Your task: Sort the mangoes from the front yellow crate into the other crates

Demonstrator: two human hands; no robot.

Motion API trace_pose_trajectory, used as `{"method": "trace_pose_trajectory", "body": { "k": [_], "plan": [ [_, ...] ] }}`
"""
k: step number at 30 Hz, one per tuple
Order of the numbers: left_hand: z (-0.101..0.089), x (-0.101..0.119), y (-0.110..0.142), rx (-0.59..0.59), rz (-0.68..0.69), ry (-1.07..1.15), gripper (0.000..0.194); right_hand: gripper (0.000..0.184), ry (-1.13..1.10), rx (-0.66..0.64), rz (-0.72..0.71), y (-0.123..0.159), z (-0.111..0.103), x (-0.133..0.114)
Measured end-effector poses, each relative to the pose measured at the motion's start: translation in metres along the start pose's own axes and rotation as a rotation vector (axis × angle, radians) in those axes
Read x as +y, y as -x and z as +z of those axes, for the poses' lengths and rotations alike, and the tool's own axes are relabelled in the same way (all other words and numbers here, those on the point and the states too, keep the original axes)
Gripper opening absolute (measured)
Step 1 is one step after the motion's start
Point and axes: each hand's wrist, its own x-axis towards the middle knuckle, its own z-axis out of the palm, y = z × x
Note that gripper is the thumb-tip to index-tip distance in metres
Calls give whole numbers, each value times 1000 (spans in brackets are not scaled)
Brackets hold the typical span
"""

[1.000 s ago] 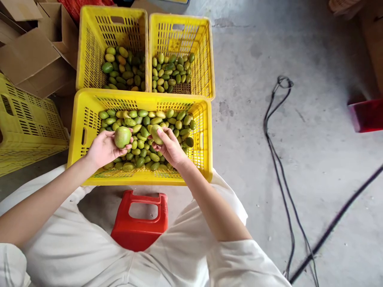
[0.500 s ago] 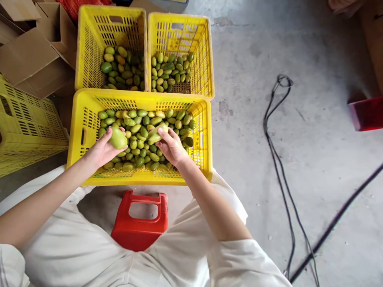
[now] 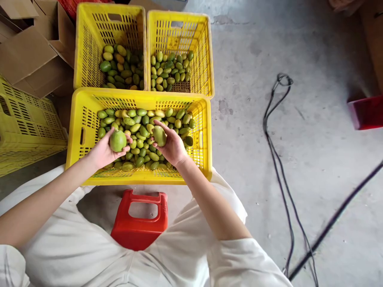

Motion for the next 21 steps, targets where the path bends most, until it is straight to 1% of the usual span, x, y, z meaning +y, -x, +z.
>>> {"method": "trace_pose_trajectory", "body": {
  "k": [2,4,7,9,11,14,17,19,21],
  "plan": [
    [2,2,2,22,-5,24,48,55,-1,-5,5,0,1,1],
    [3,2,4,15,15,32,40,60,10,-5,-2,0,2,2],
    [1,0,5,-23,90,29,21,50,16,22,-49,0,0,5],
    [-3,-3,3,-34,142,16,13,49,34,35,-75,-1,-2,6],
    [-7,-6,0,-39,181,-5,17,52,69,36,-87,-3,-5,7],
    [-12,-9,-5,-17,239,-17,33,57,94,32,-114,-4,-6,7],
    [-12,-10,-8,31,266,-6,46,60,58,26,-118,-4,-4,5],
    [-10,-8,-7,40,252,15,46,57,45,34,-82,-3,-1,3],
    [-7,-5,-5,39,232,56,40,53,53,50,-45,-3,2,2]
  ]
}}
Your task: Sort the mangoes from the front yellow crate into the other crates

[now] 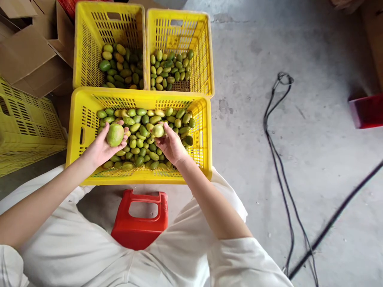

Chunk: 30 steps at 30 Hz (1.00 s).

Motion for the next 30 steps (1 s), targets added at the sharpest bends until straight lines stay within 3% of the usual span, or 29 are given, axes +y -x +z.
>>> {"method": "trace_pose_trajectory", "body": {
  "k": [9,14,22,30],
  "plan": [
    [17,14,16,69,-155,99,31,38,15,-47,47,3,4,-4],
    [20,15,12,146,-209,74,29,58,15,-53,19,9,8,-6],
    [-1,4,2,-52,-73,-89,29,52,85,-18,-19,7,2,-1],
    [-8,-3,2,-82,7,-124,38,60,25,-40,-82,3,2,1]
  ]
}}
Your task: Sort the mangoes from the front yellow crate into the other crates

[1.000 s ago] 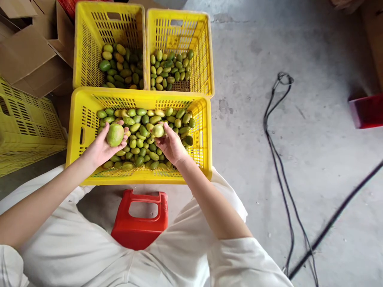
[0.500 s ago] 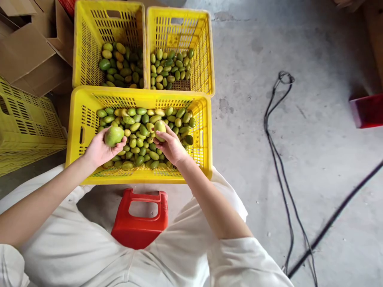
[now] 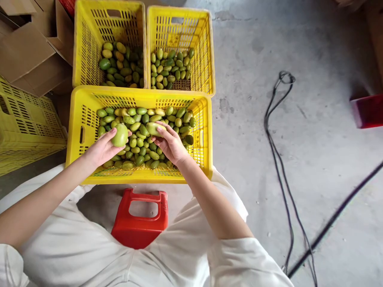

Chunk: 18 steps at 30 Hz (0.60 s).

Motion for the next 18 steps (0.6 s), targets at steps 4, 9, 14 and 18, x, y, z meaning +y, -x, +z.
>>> {"method": "trace_pose_trajectory", "body": {
  "k": [4,9,14,18],
  "plan": [
    [5,5,1,46,-40,47,28,58,0,38,38,0,-1,1],
    [11,8,1,35,-86,82,25,50,-14,39,116,0,0,-3],
    [6,6,1,46,-21,57,22,44,-108,26,95,1,-3,-4],
    [3,4,2,-7,-5,40,41,48,-110,-10,122,0,-2,-4]
  ]
}}
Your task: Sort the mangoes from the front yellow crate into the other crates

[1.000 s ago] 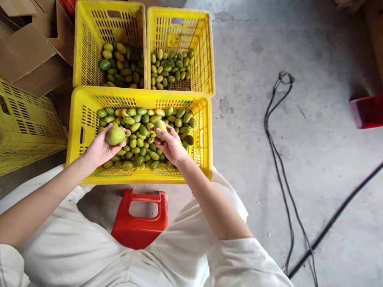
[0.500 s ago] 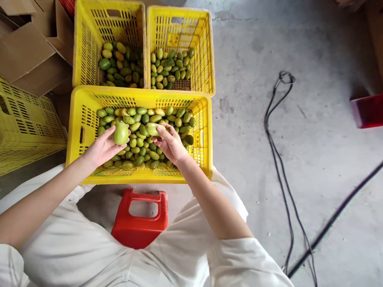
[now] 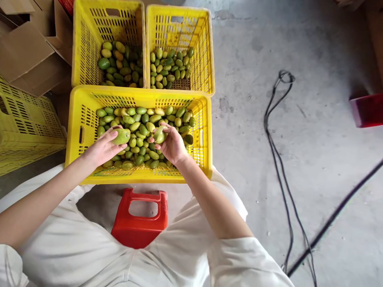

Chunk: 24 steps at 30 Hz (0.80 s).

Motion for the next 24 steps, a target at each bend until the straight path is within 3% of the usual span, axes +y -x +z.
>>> {"method": "trace_pose_trajectory", "body": {
  "k": [9,13,17,24],
  "plan": [
    [-3,2,-2,11,41,4,60,66,135,20,-96,5,8,-1],
    [-7,6,-3,-21,-4,-82,58,60,111,59,-106,3,2,-2],
    [-8,4,-3,-8,46,-128,60,49,96,56,-84,-1,2,-3],
    [-4,2,-7,62,58,-81,47,53,77,36,-81,1,1,-4]
  ]
}}
